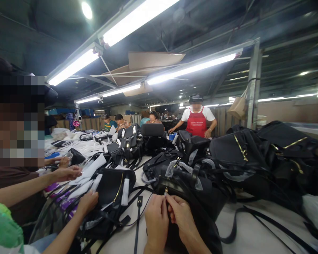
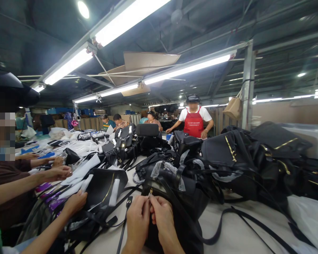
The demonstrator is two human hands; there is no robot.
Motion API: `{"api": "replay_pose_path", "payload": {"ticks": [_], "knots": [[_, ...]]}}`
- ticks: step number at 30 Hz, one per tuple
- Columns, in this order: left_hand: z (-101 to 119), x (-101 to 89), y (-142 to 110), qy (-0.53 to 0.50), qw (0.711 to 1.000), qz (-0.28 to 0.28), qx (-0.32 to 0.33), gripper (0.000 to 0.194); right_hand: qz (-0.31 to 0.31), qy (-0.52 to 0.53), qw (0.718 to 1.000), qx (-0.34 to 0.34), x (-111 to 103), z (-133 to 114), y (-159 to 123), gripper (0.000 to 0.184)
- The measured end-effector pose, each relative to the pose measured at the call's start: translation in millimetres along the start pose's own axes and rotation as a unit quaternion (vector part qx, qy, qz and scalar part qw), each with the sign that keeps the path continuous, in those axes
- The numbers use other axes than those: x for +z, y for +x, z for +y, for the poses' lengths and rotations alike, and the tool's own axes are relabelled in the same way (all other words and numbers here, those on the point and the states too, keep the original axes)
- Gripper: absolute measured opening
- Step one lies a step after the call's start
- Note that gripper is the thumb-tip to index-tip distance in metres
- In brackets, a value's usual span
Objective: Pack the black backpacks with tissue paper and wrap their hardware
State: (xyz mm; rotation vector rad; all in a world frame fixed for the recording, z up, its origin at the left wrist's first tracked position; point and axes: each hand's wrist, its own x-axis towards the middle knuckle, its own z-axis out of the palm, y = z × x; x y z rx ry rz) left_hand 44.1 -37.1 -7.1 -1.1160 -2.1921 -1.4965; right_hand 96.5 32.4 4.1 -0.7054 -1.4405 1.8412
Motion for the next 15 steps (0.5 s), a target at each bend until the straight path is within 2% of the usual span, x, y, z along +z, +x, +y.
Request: {"api": "replay_pose_path", "payload": {"ticks": [5, 8, 10, 13, 15], "knots": [[-16, 5.5, -7, 0.069, 0.991, 0.035, 0.108, 0.027, -0.009, 0.011, 1.000, -0.015, -2, 5, 2, 0.044], [-28, 6.4, -8, 0.103, 0.971, 0.072, 0.203, 0.028, -0.011, -0.001, 0.999, -0.032, -4, 8, 2, 0.046], [-31, 6.0, -8, 0.128, 0.958, 0.092, 0.238, 0.029, -0.009, -0.013, 0.999, -0.036, -4, 9, 2, 0.048], [-27, 2.9, -10, 0.107, 0.966, 0.073, 0.225, 0.030, -0.002, -0.019, 0.998, -0.055, -3, 10, 4, 0.048], [-19, -0.4, -12, 0.019, 0.985, 0.021, 0.169, 0.027, 0.009, -0.012, 0.997, -0.071, -3, 10, 5, 0.046]]}}
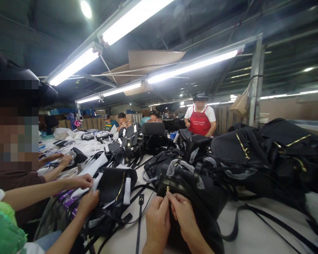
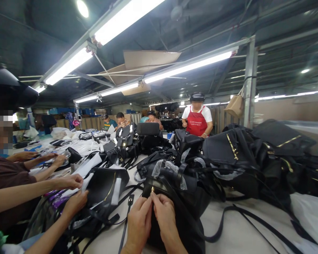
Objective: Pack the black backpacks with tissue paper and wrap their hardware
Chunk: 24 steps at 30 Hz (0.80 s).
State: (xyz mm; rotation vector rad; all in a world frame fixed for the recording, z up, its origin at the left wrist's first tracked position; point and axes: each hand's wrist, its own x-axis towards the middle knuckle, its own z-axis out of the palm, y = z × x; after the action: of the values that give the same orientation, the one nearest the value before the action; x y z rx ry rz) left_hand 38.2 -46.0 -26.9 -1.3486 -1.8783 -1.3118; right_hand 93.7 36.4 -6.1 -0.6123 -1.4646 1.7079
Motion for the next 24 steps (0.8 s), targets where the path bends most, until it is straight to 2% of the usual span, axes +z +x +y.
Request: {"api": "replay_pose_path", "payload": {"ticks": [1, 2, 3, 5, 6, 7, 8, 10, 12, 15, 19, 21, 24], "knots": [[4, -1.9, 1, -0.072, 0.996, -0.019, -0.055, 0.025, 0.003, 0.006, 1.000, -0.002, 0, -1, 0, 0.044], [7, -3.7, 3, -0.156, 0.979, -0.033, -0.130, 0.027, 0.003, 0.011, 1.000, 0.001, 1, -2, 0, 0.043], [9, -5.5, 6, -0.243, 0.944, -0.038, -0.218, 0.034, -0.001, 0.014, 1.000, 0.009, 1, -3, 0, 0.041], [9, -9.3, 14, -0.387, 0.837, -0.041, -0.383, 0.046, -0.011, 0.016, 1.000, 0.023, 2, -5, -1, 0.040], [7, -11.5, 18, -0.431, 0.788, -0.053, -0.437, 0.048, -0.014, 0.013, 0.999, 0.027, 2, -6, -2, 0.040], [5, -13.9, 23, -0.454, 0.757, -0.073, -0.465, 0.049, -0.016, 0.009, 0.999, 0.027, 2, -7, -2, 0.039], [2, -16.5, 27, -0.460, 0.745, -0.101, -0.471, 0.048, -0.019, 0.002, 1.000, 0.023, 2, -8, -2, 0.039], [0, -21.3, 33, -0.446, 0.754, -0.153, -0.457, 0.047, -0.023, -0.011, 1.000, 0.008, 1, -9, -2, 0.038], [2, -24.3, 36, -0.434, 0.761, -0.174, -0.448, 0.047, -0.020, -0.021, 1.000, -0.010, 1, -10, -3, 0.036], [8, -24.6, 34, -0.428, 0.759, -0.173, -0.459, 0.051, 0.004, -0.034, 0.999, -0.027, 3, -12, -4, 0.032], [7, -16.4, 38, -0.383, 0.776, -0.139, -0.481, 0.055, 0.029, -0.049, 0.998, -0.016, 1, -19, -4, 0.031], [5, -9.6, 44, -0.377, 0.770, -0.113, -0.502, 0.054, 0.000, -0.050, 0.999, 0.001, -10, -29, -12, 0.028], [7, -1.6, 51, -0.378, 0.756, -0.078, -0.529, 0.050, -0.134, -0.050, 0.988, 0.062, -44, -52, -46, 0.016]]}}
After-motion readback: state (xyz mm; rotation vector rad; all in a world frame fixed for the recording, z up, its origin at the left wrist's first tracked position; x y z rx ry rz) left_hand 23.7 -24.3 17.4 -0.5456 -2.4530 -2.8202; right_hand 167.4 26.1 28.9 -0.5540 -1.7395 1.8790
